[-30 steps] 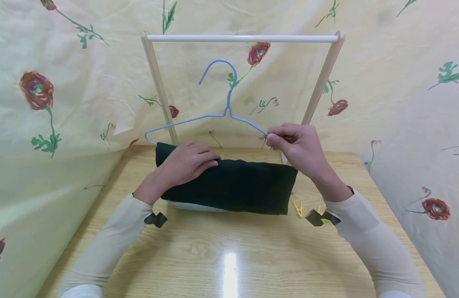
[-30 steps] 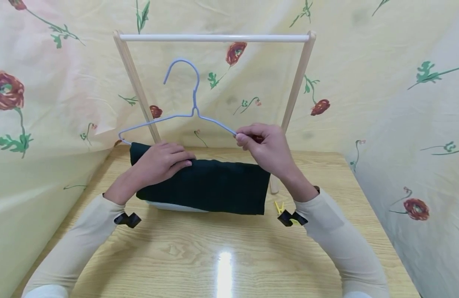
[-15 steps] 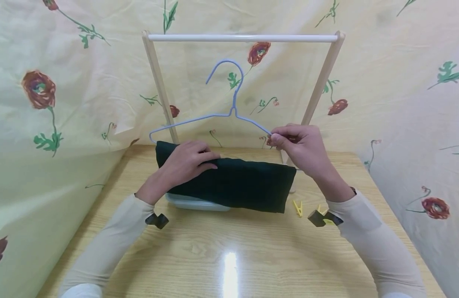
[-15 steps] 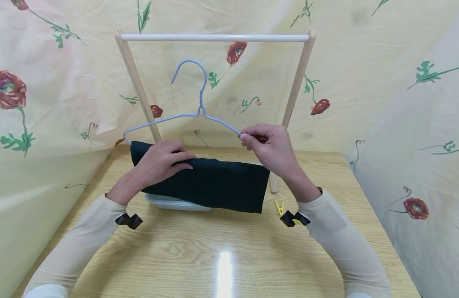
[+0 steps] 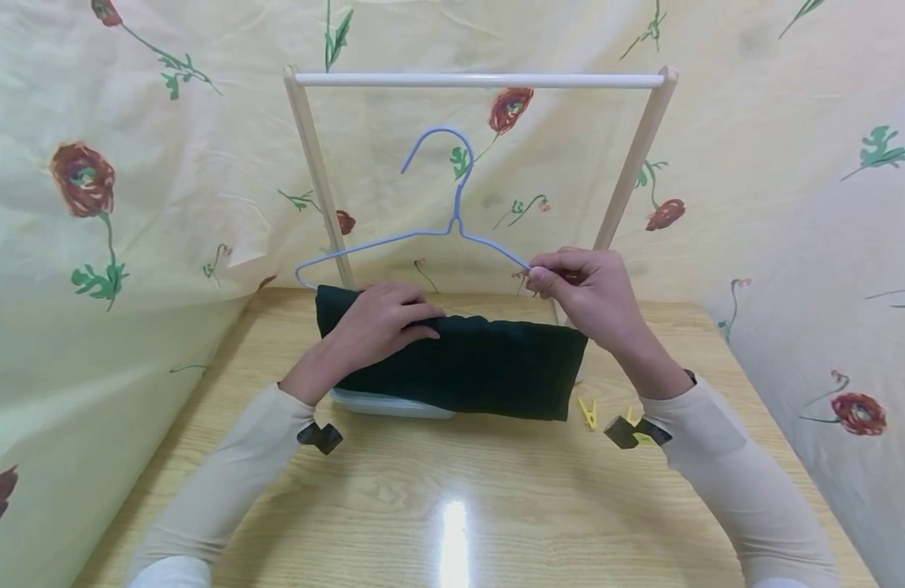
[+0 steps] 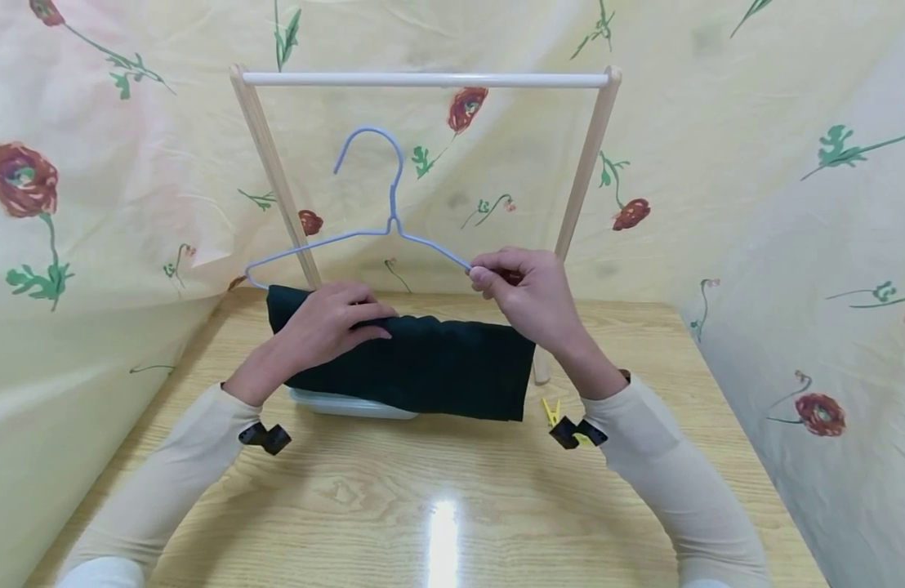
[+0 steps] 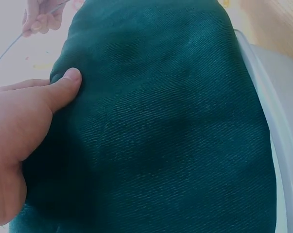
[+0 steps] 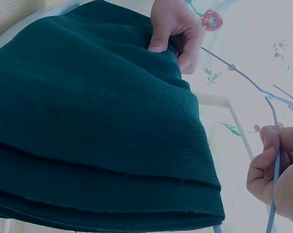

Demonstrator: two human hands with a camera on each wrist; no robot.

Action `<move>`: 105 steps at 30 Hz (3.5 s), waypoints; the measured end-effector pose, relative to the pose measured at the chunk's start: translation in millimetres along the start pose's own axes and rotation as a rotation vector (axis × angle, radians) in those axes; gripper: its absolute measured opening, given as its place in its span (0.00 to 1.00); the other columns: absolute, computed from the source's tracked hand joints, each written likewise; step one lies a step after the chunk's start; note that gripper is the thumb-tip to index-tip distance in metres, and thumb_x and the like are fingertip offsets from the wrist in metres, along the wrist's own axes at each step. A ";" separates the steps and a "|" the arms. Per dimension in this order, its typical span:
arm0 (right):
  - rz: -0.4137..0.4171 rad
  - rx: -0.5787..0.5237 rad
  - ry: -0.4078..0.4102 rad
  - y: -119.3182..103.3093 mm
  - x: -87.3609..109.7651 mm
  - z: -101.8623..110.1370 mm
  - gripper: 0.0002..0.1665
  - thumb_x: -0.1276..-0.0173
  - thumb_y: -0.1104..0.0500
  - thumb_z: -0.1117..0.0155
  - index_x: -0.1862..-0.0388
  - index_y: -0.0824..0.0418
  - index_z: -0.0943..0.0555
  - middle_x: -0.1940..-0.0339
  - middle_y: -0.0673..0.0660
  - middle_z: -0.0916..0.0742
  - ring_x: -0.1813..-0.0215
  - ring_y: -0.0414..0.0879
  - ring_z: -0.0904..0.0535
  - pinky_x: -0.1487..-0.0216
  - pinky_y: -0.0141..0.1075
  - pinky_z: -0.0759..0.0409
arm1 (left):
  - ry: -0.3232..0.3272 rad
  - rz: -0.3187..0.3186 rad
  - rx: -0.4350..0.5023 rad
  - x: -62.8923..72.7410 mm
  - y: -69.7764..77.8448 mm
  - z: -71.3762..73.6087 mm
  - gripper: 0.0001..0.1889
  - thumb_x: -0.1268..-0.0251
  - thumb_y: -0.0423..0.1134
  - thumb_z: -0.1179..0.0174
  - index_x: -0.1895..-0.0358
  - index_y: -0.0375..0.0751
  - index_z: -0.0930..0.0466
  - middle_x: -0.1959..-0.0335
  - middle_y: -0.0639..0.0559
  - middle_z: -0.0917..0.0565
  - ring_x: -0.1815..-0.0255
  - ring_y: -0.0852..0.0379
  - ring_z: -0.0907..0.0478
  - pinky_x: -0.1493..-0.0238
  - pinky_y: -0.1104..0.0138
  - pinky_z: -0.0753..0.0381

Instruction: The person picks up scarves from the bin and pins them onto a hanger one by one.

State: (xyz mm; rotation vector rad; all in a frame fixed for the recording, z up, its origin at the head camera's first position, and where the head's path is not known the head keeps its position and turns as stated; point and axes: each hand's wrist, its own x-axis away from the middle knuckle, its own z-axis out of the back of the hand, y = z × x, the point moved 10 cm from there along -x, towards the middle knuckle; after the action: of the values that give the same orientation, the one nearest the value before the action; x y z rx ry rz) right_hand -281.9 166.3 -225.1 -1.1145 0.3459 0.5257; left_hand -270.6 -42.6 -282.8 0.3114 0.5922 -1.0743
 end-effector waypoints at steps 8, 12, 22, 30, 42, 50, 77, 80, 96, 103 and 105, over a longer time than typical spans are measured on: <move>0.001 0.015 -0.005 4.6 -0.7 -0.4 0.08 0.29 0.70 0.35 0.56 0.73 0.12 0.69 0.39 0.12 0.68 0.36 0.14 0.62 0.27 0.15 | -0.051 0.060 -0.091 10.7 -5.0 14.8 0.21 0.34 0.50 0.30 0.45 0.39 0.15 0.51 0.46 0.12 0.51 0.48 0.15 0.47 0.55 0.17; 0.008 0.021 -0.003 5.3 0.3 2.0 0.08 0.28 0.70 0.35 0.57 0.73 0.12 0.69 0.40 0.11 0.68 0.37 0.14 0.63 0.27 0.16 | -0.047 0.091 -0.170 25.4 -14.9 27.1 0.22 0.34 0.51 0.30 0.46 0.37 0.15 0.52 0.44 0.13 0.51 0.45 0.15 0.46 0.52 0.18; 0.002 0.018 -0.008 4.3 0.1 2.3 0.08 0.29 0.70 0.35 0.56 0.74 0.13 0.69 0.39 0.11 0.68 0.37 0.14 0.61 0.27 0.15 | 0.020 0.097 -0.059 41.6 -27.3 34.6 0.12 0.39 0.36 0.27 0.54 0.36 0.14 0.61 0.44 0.15 0.61 0.47 0.17 0.54 0.55 0.18; -0.010 0.020 -0.007 6.1 -2.3 1.4 0.08 0.29 0.70 0.35 0.56 0.73 0.12 0.69 0.39 0.12 0.68 0.37 0.15 0.62 0.26 0.16 | 0.015 0.109 0.004 38.0 -29.5 30.8 0.11 0.40 0.34 0.27 0.56 0.35 0.13 0.63 0.45 0.14 0.62 0.48 0.18 0.56 0.55 0.19; -0.007 0.026 -0.010 9.2 -2.6 1.0 0.08 0.29 0.71 0.35 0.56 0.74 0.13 0.69 0.38 0.12 0.68 0.37 0.15 0.62 0.26 0.16 | 0.009 0.088 0.012 39.7 -30.7 26.1 0.13 0.39 0.37 0.27 0.54 0.36 0.13 0.64 0.46 0.15 0.64 0.49 0.20 0.57 0.57 0.20; -0.024 0.036 -0.022 12.4 -1.6 -0.4 0.08 0.29 0.70 0.35 0.55 0.73 0.13 0.69 0.37 0.12 0.68 0.37 0.15 0.60 0.26 0.16 | 0.079 0.080 0.040 50.9 -27.4 37.5 0.17 0.45 0.34 0.24 0.52 0.33 0.14 0.59 0.44 0.14 0.57 0.47 0.17 0.51 0.56 0.16; 0.024 0.027 -0.058 10.7 -6.7 -1.5 0.07 0.30 0.73 0.36 0.56 0.73 0.13 0.68 0.40 0.12 0.66 0.37 0.14 0.60 0.26 0.16 | 0.274 0.344 0.197 62.0 -82.5 101.6 0.20 0.44 0.25 0.27 0.45 0.33 0.15 0.49 0.41 0.13 0.45 0.45 0.18 0.39 0.78 0.29; 0.041 0.022 -0.060 9.4 -7.3 -1.4 0.07 0.30 0.73 0.36 0.57 0.74 0.13 0.68 0.41 0.12 0.67 0.37 0.14 0.61 0.26 0.16 | 0.248 0.359 0.259 59.5 -87.2 98.9 0.18 0.42 0.24 0.28 0.47 0.33 0.13 0.51 0.42 0.12 0.49 0.52 0.17 0.44 0.77 0.25; 0.156 0.051 -0.069 -2.5 -18.2 6.6 0.07 0.33 0.77 0.36 0.59 0.75 0.13 0.68 0.37 0.12 0.68 0.33 0.13 0.61 0.27 0.16 | 0.171 0.388 0.500 50.6 -88.3 96.2 0.11 0.39 0.21 0.32 0.58 0.37 0.09 0.70 0.54 0.17 0.71 0.59 0.29 0.76 0.69 0.35; 0.131 0.072 -0.065 -1.1 -21.5 9.0 0.07 0.32 0.75 0.35 0.58 0.74 0.12 0.68 0.36 0.12 0.68 0.33 0.13 0.60 0.25 0.17 | 0.299 0.383 0.562 51.2 -82.5 99.8 0.09 0.41 0.16 0.35 0.62 0.29 0.10 0.72 0.53 0.20 0.75 0.60 0.31 0.76 0.71 0.34; 0.130 0.079 -0.067 0.1 -22.0 9.2 0.07 0.32 0.75 0.35 0.58 0.74 0.13 0.67 0.37 0.12 0.68 0.34 0.13 0.60 0.25 0.16 | 0.324 0.392 0.582 51.4 -81.6 100.0 0.09 0.40 0.16 0.36 0.62 0.28 0.11 0.73 0.53 0.21 0.76 0.60 0.31 0.76 0.72 0.33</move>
State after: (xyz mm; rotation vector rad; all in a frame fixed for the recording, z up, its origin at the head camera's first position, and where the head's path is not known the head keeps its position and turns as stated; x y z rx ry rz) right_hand -300.1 169.8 -210.1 -0.9998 0.3794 0.6578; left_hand -295.6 -168.3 -229.3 1.0807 0.4650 -0.7983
